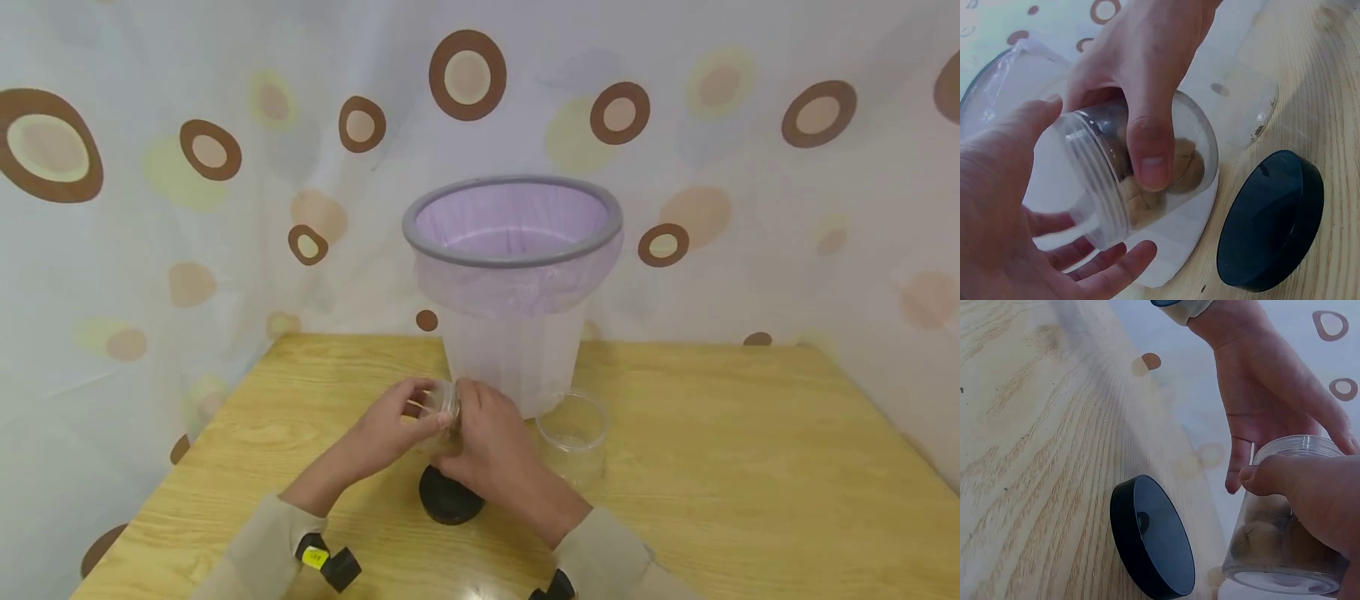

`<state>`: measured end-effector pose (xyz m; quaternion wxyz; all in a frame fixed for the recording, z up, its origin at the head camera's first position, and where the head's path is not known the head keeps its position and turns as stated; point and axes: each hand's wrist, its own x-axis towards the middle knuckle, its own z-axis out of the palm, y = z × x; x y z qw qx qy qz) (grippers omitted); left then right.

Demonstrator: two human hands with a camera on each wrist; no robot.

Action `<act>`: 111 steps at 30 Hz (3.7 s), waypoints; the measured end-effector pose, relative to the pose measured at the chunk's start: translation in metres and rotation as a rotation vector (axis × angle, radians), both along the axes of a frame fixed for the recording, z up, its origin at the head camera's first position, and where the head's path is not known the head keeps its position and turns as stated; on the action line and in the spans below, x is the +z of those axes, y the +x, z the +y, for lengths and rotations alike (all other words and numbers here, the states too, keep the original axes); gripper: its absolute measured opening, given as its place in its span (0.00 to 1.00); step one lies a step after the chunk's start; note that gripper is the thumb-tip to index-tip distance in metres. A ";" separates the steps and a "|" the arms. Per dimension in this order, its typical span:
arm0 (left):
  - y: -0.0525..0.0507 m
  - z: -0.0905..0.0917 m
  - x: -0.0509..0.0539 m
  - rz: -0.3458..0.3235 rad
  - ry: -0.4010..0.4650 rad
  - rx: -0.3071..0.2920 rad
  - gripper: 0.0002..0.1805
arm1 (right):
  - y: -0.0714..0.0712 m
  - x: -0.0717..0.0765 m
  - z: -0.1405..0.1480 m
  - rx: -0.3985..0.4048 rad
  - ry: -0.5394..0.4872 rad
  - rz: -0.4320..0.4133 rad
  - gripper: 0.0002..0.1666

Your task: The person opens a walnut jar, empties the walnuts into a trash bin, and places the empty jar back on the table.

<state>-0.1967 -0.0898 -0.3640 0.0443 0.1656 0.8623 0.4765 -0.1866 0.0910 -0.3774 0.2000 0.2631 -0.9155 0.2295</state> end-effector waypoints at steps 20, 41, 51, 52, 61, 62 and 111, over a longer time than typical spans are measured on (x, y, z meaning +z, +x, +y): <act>0.010 0.004 -0.002 0.212 -0.030 -0.168 0.38 | 0.010 0.000 0.021 0.045 0.119 0.186 0.50; 0.021 0.014 -0.011 0.305 0.065 -0.053 0.38 | 0.020 0.002 0.026 0.042 0.133 0.209 0.55; 0.024 0.013 -0.013 0.291 0.092 -0.029 0.38 | 0.019 -0.001 0.024 0.038 0.128 0.242 0.56; 0.024 0.013 -0.013 0.288 0.093 -0.027 0.38 | 0.019 -0.001 0.023 0.036 0.130 0.247 0.56; 0.023 0.016 -0.013 0.177 0.195 0.030 0.36 | 0.019 0.000 0.019 0.004 0.159 0.346 0.56; 0.024 0.015 -0.013 0.179 0.193 0.032 0.37 | 0.019 0.000 0.019 0.004 0.159 0.351 0.56; 0.034 0.012 -0.010 0.256 0.074 -0.101 0.41 | 0.022 -0.004 0.029 0.020 0.158 0.337 0.52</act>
